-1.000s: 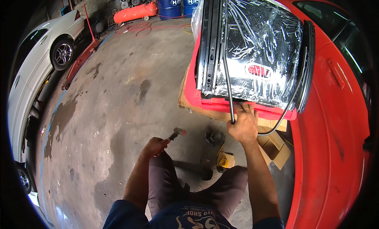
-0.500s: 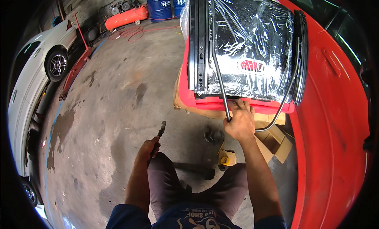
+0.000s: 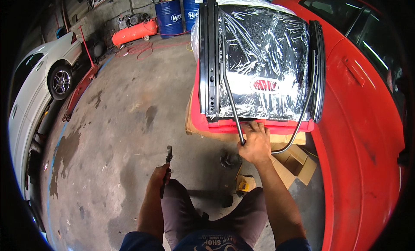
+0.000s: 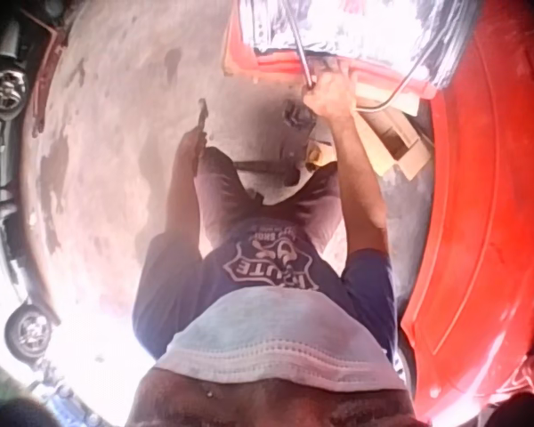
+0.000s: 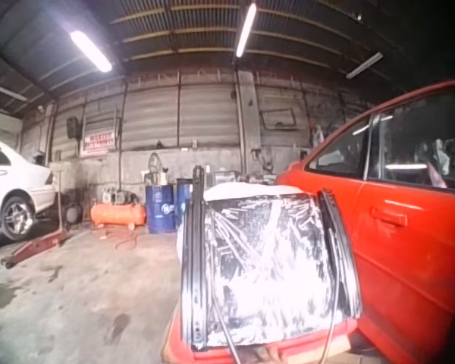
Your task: The person kneels on the floor and uses a hammer to tap a metal frame onto a car part wrapped in plastic. They then stand, carry the part to a red car, open the driver's door, and place the part inside the vehicle.
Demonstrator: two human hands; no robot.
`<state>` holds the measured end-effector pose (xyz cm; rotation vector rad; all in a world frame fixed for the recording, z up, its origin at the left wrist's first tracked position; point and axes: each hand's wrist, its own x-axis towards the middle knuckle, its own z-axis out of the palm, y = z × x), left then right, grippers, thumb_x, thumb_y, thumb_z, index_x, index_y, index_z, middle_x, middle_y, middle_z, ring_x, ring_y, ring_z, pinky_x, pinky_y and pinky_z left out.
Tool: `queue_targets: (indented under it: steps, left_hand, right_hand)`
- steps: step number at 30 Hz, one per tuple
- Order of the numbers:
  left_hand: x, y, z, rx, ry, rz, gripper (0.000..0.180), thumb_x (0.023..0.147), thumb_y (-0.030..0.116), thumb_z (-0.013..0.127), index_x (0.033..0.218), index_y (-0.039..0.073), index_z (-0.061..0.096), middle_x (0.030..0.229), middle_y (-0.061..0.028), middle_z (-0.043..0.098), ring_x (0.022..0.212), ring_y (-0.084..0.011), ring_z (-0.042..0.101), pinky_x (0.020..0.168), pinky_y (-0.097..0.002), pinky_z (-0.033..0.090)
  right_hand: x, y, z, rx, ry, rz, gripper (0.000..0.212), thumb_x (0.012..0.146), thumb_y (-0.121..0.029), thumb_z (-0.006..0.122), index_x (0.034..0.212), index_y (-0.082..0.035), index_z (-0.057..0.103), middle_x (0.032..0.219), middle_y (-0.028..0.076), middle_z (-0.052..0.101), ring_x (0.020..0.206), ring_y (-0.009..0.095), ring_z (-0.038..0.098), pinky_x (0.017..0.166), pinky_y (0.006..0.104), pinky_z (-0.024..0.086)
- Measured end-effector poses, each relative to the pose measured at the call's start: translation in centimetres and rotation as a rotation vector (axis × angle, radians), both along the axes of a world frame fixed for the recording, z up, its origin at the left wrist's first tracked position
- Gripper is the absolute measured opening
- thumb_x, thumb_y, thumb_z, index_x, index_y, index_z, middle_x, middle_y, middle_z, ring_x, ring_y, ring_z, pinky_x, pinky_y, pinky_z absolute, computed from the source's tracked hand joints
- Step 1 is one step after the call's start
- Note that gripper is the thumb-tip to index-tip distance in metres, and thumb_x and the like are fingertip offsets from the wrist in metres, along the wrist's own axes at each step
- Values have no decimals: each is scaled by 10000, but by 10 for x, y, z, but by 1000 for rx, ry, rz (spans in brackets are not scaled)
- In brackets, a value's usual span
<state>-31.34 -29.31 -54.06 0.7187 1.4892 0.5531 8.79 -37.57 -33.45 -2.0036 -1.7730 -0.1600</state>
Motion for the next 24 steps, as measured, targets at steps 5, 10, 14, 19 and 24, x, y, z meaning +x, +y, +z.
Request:
queue_targets:
  steps: [5, 10, 14, 19, 24]
  left_hand:
    - [1, 2, -5, -6, 17, 4, 419, 1009, 438, 641, 923, 29, 608, 646, -81, 574, 438, -216, 507, 379, -376, 398]
    - [1, 3, -8, -18, -20, 13, 401, 1024, 412, 622, 908, 29, 590, 636, -80, 560, 420, -217, 497, 356, -379, 384]
    - [2, 2, -8, -7, 5, 10, 406, 1014, 422, 635, 903, 33, 598, 640, -81, 574, 420, -213, 503, 362, -374, 389]
    - [1, 0, -5, 19, -20, -7, 391, 1000, 423, 656, 902, 48, 612, 643, -69, 584, 434, -200, 512, 377, -365, 390]
    - [0, 4, -2, -4, -15, -7, 395, 990, 375, 681, 832, 20, 609, 609, -73, 547, 421, -201, 474, 379, -382, 380]
  right_hand:
    - [0, -2, 1, 21, 19, 9, 609, 715, -207, 759, 1304, -73, 678, 1352, 137, 610, 1283, 348, 526, 1112, 510, 393]
    - [-1, -3, 3, 36, 28, 14, 603, 705, -216, 743, 1286, -68, 687, 1346, 144, 613, 1288, 354, 523, 1112, 508, 392]
    - [-1, -3, 3, 32, 30, 17, 593, 708, -218, 733, 1280, -67, 693, 1349, 147, 612, 1297, 361, 517, 1115, 504, 388]
    - [0, -2, 1, 7, -16, 11, 591, 741, -269, 763, 1300, -96, 687, 1333, 123, 605, 1287, 337, 513, 1115, 496, 382]
    - [0, -2, -2, 16, 69, 14, 596, 715, -220, 738, 1292, -82, 687, 1348, 131, 606, 1286, 362, 526, 1087, 484, 454]
